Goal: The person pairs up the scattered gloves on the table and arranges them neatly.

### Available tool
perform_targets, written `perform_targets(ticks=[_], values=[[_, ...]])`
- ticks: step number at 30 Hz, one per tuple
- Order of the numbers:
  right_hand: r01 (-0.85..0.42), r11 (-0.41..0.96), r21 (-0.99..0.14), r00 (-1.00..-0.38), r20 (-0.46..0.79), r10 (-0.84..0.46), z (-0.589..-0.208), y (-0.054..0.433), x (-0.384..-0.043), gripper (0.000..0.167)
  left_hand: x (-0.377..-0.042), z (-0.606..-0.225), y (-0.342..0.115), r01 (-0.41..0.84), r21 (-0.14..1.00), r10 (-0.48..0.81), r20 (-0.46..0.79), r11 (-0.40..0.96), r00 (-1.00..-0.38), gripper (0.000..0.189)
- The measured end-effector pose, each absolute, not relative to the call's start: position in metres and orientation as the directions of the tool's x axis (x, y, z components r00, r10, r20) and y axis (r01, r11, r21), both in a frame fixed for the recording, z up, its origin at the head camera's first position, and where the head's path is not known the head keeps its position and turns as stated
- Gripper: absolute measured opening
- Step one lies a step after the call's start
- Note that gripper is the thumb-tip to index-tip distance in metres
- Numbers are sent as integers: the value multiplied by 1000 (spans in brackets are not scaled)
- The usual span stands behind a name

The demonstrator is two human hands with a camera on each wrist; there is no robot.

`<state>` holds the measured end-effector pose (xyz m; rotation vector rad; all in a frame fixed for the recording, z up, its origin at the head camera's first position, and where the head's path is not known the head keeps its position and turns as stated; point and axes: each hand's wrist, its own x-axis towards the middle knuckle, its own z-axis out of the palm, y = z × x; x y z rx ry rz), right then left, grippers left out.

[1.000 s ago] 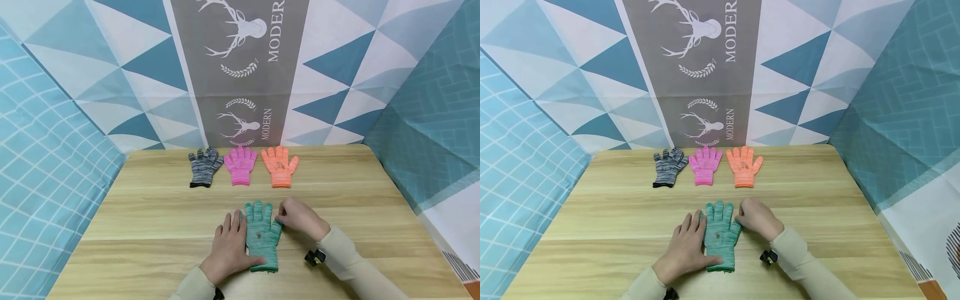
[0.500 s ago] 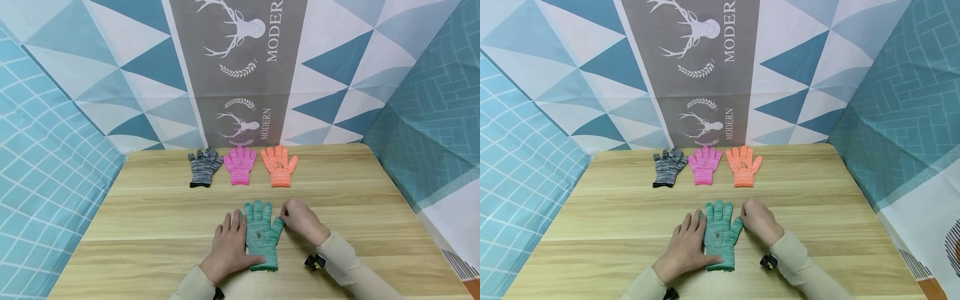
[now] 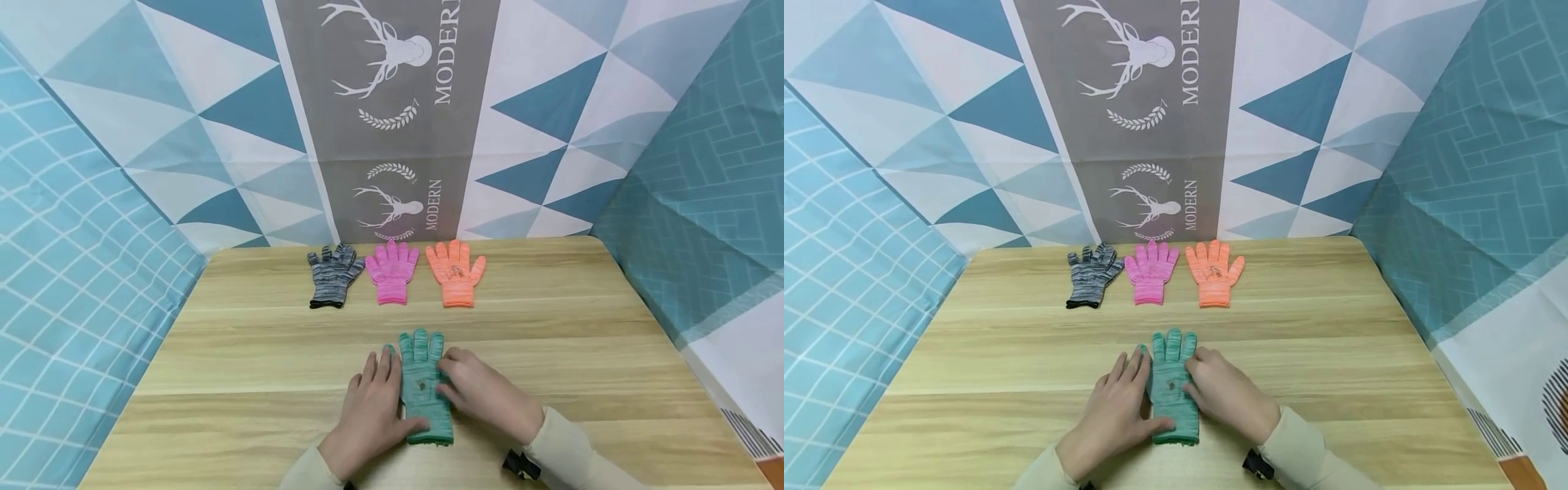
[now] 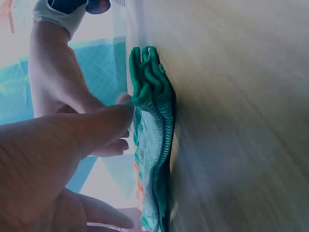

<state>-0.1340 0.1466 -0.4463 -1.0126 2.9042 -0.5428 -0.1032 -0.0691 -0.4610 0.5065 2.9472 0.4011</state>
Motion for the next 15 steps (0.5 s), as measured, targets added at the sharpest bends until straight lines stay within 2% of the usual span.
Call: perform_targets(ticks=[2,4,15], values=[[-644,703,-302,-756,108,-645,-450,146,-128,29,-102,-460,-70,325,261,352,-65,909,-934,114],[-653,696,-297,-747,108,-656,-455,144,-122,32,-101,-461,-71,335,248,359,-58,909,-932,111],[-593,728,-344,-779,18,-626,-467,143,-111,57,-111,-467,-74,333,264,384,-170,905,-908,116]])
